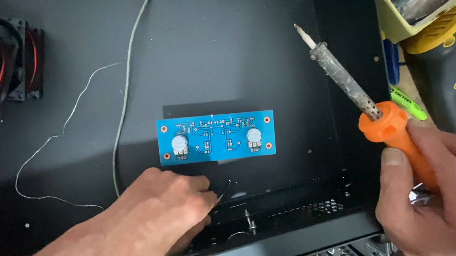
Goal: Soldering wires onto a printed circuit board inside an electronic enclosure and trimming excess wire.
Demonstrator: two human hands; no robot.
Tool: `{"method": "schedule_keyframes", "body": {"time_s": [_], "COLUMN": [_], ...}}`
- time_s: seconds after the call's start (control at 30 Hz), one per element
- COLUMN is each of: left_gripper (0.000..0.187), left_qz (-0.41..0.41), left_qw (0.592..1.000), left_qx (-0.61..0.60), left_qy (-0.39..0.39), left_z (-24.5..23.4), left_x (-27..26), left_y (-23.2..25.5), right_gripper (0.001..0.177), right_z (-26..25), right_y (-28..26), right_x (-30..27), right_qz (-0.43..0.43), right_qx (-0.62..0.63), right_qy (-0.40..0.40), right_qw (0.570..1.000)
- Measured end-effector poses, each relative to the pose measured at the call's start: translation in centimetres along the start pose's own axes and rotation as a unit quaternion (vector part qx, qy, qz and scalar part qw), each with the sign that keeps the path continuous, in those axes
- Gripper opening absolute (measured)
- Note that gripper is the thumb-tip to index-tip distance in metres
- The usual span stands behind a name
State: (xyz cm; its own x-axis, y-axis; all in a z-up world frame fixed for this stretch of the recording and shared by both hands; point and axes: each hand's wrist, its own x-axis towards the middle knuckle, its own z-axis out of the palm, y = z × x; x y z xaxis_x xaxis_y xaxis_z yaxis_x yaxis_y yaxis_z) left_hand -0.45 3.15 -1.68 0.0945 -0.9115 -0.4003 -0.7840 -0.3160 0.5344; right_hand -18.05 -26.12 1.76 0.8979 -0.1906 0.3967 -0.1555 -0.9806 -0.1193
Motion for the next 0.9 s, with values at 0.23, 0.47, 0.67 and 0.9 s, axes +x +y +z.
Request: {"method": "schedule_keyframes", "body": {"time_s": [0.23, 0.47, 0.67, 0.9], "left_gripper": [0.009, 0.02, 0.026, 0.034], "left_qz": [-0.066, 0.025, -0.012, 0.012], "left_qw": [0.987, 0.957, 0.915, 0.929], "left_qx": [-0.146, -0.204, -0.18, -0.081], "left_qy": [0.002, 0.203, 0.362, 0.361], "left_z": [-1.8, -3.5, -2.7, -0.9], "left_x": [-0.6, -1.8, -0.9, -0.9], "left_y": [0.4, 1.5, 2.2, 1.5], "right_gripper": [0.035, 0.027, 0.03, 0.036], "right_z": [-0.3, 0.6, -0.2, -2.8], "right_y": [0.1, 0.3, -0.2, 0.5], "right_x": [0.3, 0.5, 1.2, 3.8], "right_qz": [-0.002, -0.017, -0.003, -0.065], "right_qx": [-0.012, 0.048, 0.024, 0.003], "right_qy": [-0.02, 0.04, 0.001, -0.137], "right_qw": [1.0, 0.998, 1.0, 0.988]}}
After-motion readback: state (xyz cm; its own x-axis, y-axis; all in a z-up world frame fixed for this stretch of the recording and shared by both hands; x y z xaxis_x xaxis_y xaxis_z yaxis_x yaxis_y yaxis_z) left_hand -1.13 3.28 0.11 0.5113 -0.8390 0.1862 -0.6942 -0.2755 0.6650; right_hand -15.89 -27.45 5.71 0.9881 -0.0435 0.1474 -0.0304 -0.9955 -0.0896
